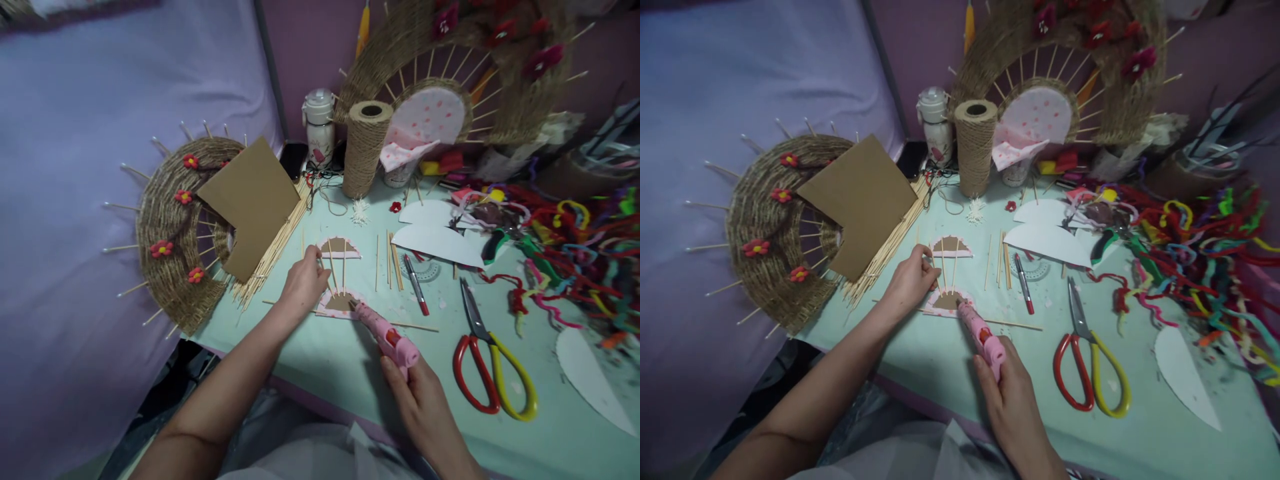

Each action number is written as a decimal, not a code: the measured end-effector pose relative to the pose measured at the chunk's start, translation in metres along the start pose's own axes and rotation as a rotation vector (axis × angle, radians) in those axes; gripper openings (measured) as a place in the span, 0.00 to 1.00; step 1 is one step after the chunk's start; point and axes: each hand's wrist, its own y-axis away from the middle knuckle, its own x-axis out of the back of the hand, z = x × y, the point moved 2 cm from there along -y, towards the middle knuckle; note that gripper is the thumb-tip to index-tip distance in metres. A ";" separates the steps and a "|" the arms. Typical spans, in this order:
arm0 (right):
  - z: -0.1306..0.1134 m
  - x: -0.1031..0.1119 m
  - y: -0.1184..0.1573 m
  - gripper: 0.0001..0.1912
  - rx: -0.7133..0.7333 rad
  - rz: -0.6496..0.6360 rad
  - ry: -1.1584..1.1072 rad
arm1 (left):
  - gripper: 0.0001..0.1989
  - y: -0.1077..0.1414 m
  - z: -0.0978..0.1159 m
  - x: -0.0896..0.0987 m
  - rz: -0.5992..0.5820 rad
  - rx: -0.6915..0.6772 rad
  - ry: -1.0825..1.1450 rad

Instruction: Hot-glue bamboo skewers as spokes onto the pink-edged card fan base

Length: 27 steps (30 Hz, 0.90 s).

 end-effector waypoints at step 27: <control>0.005 0.005 0.005 0.11 0.012 0.085 -0.001 | 0.06 0.010 -0.026 0.029 0.047 -0.287 -0.053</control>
